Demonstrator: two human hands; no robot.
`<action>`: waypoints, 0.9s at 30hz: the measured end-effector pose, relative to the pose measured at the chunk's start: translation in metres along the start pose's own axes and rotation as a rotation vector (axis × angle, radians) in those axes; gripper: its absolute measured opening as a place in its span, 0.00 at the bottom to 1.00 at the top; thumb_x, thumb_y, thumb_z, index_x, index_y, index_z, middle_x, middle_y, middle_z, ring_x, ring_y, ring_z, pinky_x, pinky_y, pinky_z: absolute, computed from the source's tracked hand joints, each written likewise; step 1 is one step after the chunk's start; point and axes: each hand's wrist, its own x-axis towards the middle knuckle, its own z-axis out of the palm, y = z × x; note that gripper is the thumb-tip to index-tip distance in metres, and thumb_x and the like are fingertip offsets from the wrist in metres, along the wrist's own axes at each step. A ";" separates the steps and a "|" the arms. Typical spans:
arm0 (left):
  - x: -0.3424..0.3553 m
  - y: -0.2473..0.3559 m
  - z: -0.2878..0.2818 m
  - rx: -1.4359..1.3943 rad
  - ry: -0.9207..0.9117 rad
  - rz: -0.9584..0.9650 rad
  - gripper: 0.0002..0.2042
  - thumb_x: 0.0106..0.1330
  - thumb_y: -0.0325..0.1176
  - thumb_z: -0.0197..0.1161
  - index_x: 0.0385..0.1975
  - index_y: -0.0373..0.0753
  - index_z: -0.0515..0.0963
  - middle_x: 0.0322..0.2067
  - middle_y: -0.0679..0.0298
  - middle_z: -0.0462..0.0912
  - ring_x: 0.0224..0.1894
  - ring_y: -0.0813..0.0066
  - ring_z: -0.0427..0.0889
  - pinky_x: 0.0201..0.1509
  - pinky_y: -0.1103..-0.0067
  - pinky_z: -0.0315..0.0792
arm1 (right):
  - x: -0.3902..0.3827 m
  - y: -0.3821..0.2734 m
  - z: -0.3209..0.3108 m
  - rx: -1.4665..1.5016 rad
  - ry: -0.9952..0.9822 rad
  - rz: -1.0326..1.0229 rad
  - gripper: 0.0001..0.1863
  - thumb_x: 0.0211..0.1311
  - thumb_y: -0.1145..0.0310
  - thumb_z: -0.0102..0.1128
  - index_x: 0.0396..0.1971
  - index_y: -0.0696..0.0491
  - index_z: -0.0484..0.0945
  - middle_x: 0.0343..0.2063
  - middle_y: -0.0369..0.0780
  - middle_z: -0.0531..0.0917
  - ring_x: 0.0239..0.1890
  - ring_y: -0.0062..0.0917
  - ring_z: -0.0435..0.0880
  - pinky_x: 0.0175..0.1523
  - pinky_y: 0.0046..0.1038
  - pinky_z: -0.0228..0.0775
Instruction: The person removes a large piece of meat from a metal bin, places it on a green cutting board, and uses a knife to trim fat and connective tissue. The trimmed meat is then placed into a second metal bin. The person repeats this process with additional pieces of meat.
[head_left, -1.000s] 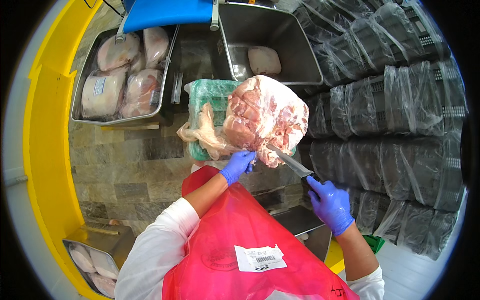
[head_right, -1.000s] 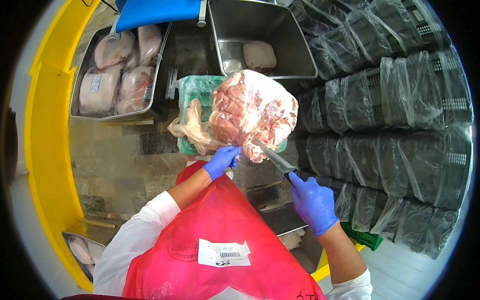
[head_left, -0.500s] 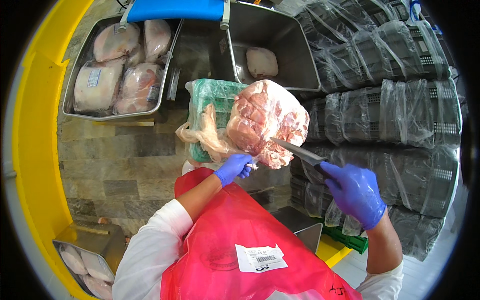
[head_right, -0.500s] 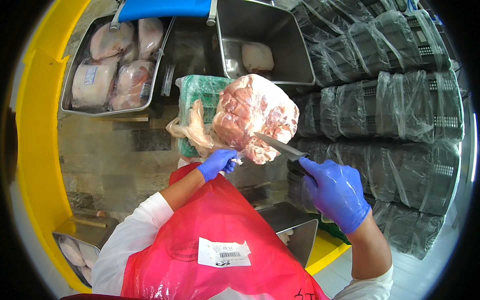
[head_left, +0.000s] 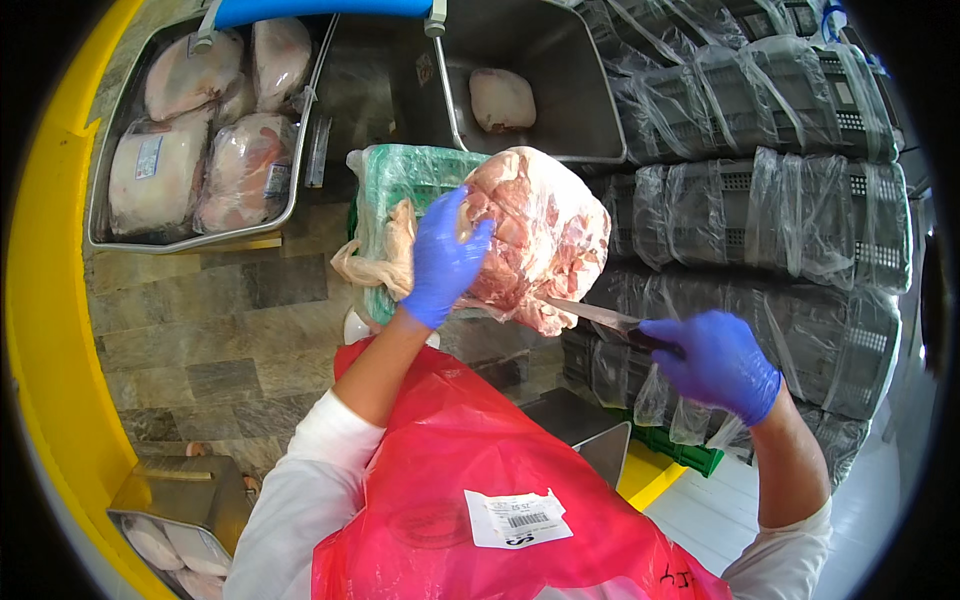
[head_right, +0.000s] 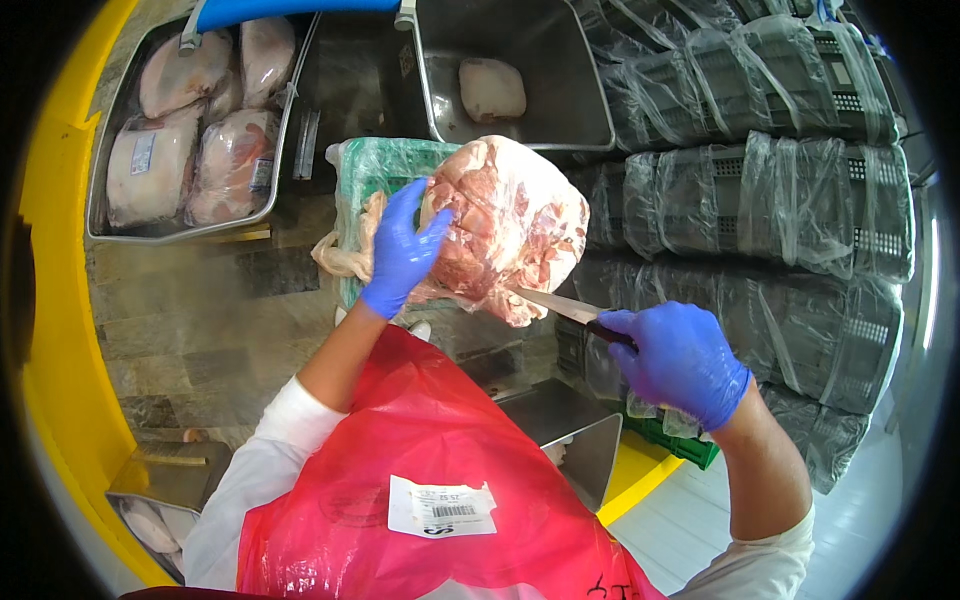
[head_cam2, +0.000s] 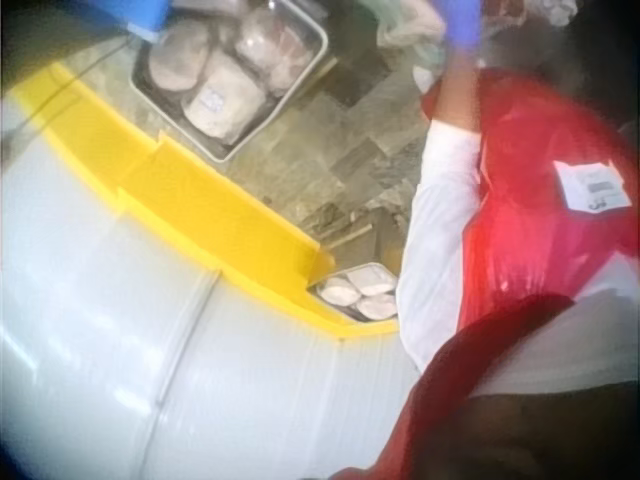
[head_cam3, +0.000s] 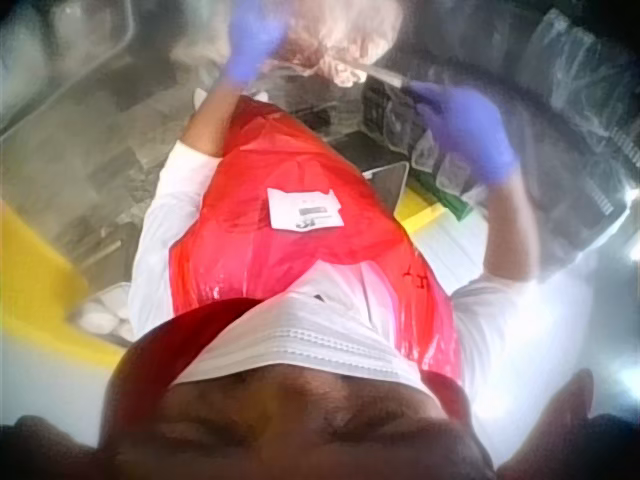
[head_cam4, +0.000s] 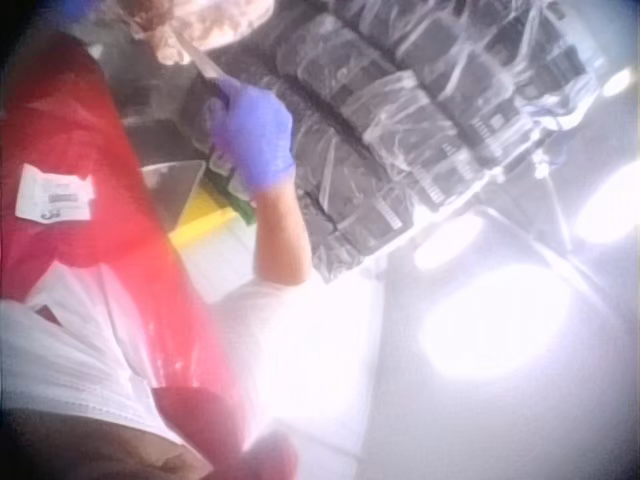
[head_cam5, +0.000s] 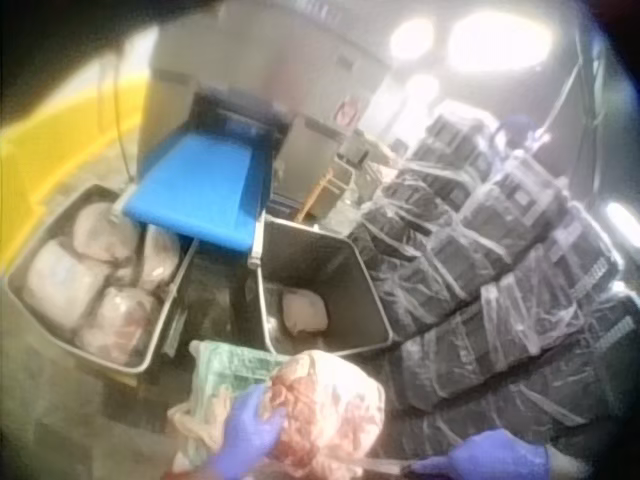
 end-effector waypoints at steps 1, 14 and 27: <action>0.011 0.007 0.016 0.053 -0.028 0.156 0.26 0.65 0.37 0.73 0.62 0.35 0.78 0.55 0.53 0.84 0.56 0.60 0.83 0.62 0.67 0.76 | 0.005 -0.001 -0.004 0.016 -0.050 0.024 0.17 0.64 0.61 0.64 0.52 0.41 0.88 0.30 0.46 0.88 0.35 0.48 0.88 0.44 0.46 0.80; 0.028 -0.003 0.093 0.720 -0.405 0.419 0.21 0.73 0.51 0.59 0.64 0.61 0.80 0.75 0.58 0.66 0.78 0.45 0.56 0.75 0.32 0.40 | 0.079 0.029 0.004 -0.151 -0.173 -0.268 0.17 0.64 0.60 0.64 0.52 0.41 0.87 0.31 0.46 0.88 0.32 0.45 0.88 0.41 0.44 0.82; 0.031 0.007 0.094 0.757 -0.396 0.377 0.19 0.74 0.45 0.58 0.64 0.62 0.81 0.76 0.62 0.65 0.77 0.52 0.60 0.73 0.30 0.44 | 0.004 0.047 0.146 0.020 0.207 -0.141 0.24 0.69 0.61 0.64 0.64 0.39 0.77 0.24 0.46 0.81 0.21 0.40 0.83 0.24 0.42 0.75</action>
